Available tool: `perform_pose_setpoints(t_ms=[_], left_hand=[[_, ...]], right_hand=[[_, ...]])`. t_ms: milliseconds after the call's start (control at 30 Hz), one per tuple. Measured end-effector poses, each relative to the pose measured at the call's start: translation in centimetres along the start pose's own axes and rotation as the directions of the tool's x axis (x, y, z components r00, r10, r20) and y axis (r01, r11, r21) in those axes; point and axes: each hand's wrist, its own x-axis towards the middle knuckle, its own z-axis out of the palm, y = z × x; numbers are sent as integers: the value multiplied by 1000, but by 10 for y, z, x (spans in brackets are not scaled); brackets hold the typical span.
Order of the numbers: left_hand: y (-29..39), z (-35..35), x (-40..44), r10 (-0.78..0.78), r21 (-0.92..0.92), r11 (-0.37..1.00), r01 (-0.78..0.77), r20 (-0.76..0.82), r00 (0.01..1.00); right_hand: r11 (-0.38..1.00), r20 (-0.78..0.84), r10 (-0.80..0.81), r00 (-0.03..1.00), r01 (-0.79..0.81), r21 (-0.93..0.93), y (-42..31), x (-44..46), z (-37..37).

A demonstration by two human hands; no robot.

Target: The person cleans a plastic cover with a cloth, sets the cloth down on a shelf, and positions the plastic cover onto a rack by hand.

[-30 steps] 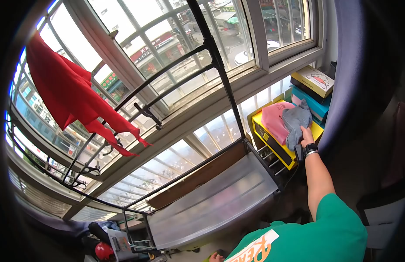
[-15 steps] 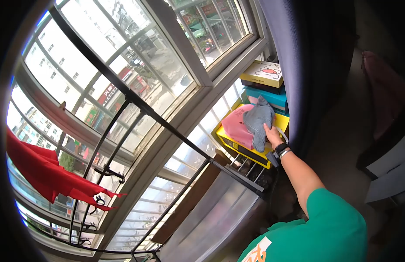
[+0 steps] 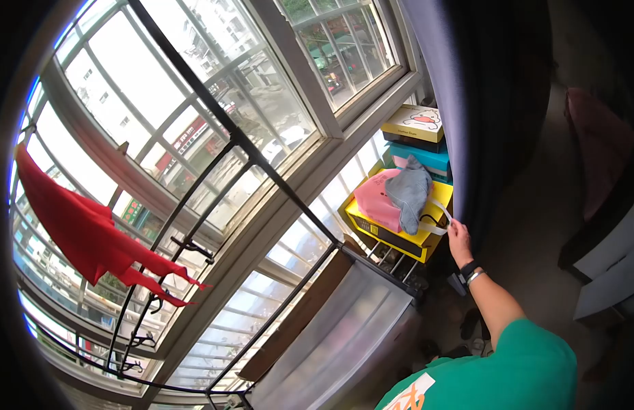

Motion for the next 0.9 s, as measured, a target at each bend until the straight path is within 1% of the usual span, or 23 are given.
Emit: perform_pose_setpoints(t_ms=[67,100,133,233,300,333,367,400,433,467,500,533,567,600,633,667,700,767,800,833,867,900], left_hand=[[-6,-5,-2,8,-9,1000,-8,3,1000],[-9,-8,-3,12,-9,1000,-12,5,1000],[-13,-11,-4,17,-10,1000,-16,8,1000],[-27,-20,-9,25,-12,1000,-25,11,1000],[-37,-26,-12,30,-15,999,-30,11,999],[-43,-29,-14,35,-13,999,-35,11,999],[-49,-32,-14,41,-13,999,-41,11,999],[-55,-35,-17,53,-14,998,-53,10,999],[-65,-38,-18,69,-13,998,-69,11,998],[-75,-44,-19,103,-10,995,-103,7,995],[-90,-51,-19,165,-4,986,-165,6,986],[-98,-55,-22,211,1,977,-211,9,977],[-100,-57,-27,254,18,967,-255,16,967],[-92,-58,-37,178,26,984,-178,8,984],[-57,-58,-64,101,34,994,-100,-1,995],[-31,-62,-84,23,38,999,-23,-11,1000],[-62,-69,-65,1,-17,1000,-1,4,1000],[-118,-77,-32,-43,-140,989,46,25,999],[-96,-73,-57,-104,-77,992,104,-6,995],[-112,-75,-56,-115,-94,989,113,-15,993],[-117,-78,-54,-123,-109,987,121,-19,992],[-129,-80,-53,-131,-118,985,128,-20,991]], right_hand=[[998,-9,54,998,-54,-43,26,-28,-18],[985,31,147,989,-143,-100,32,-42,-29],[983,-2,135,991,-134,-125,49,-56,-33],[948,47,260,965,-245,-201,73,-96,-52],[930,77,314,946,-290,-224,97,-117,-55],[928,86,276,957,-242,-281,100,-128,-58],[927,140,348,927,-319,-195,102,-138,-62],[909,132,407,904,-386,-159,147,-155,-56],[886,133,461,878,-446,-123,147,-160,-54],[807,162,591,790,-583,-98,149,-170,-62],[703,196,706,680,-706,-83,123,-179,-76],[669,183,742,645,-732,-130,121,-187,-79],[632,165,775,610,-755,-173,134,-200,-87],[601,189,799,570,-755,-263,152,-212,-95],[567,208,823,528,-745,-351,164,-222,-98],[533,190,845,499,-764,-363,159,-227,-102],[500,174,865,470,-780,-377,156,-232,-109],[445,88,891,444,-821,-358,153,-229,-106],[491,120,870,479,-819,-297,145,-221,-103],[526,161,850,501,-825,-209,138,-206,-95],[559,200,819,537,-826,-72,123,-186,-86],[627,219,745,630,-773,93,110,-165,-74]])
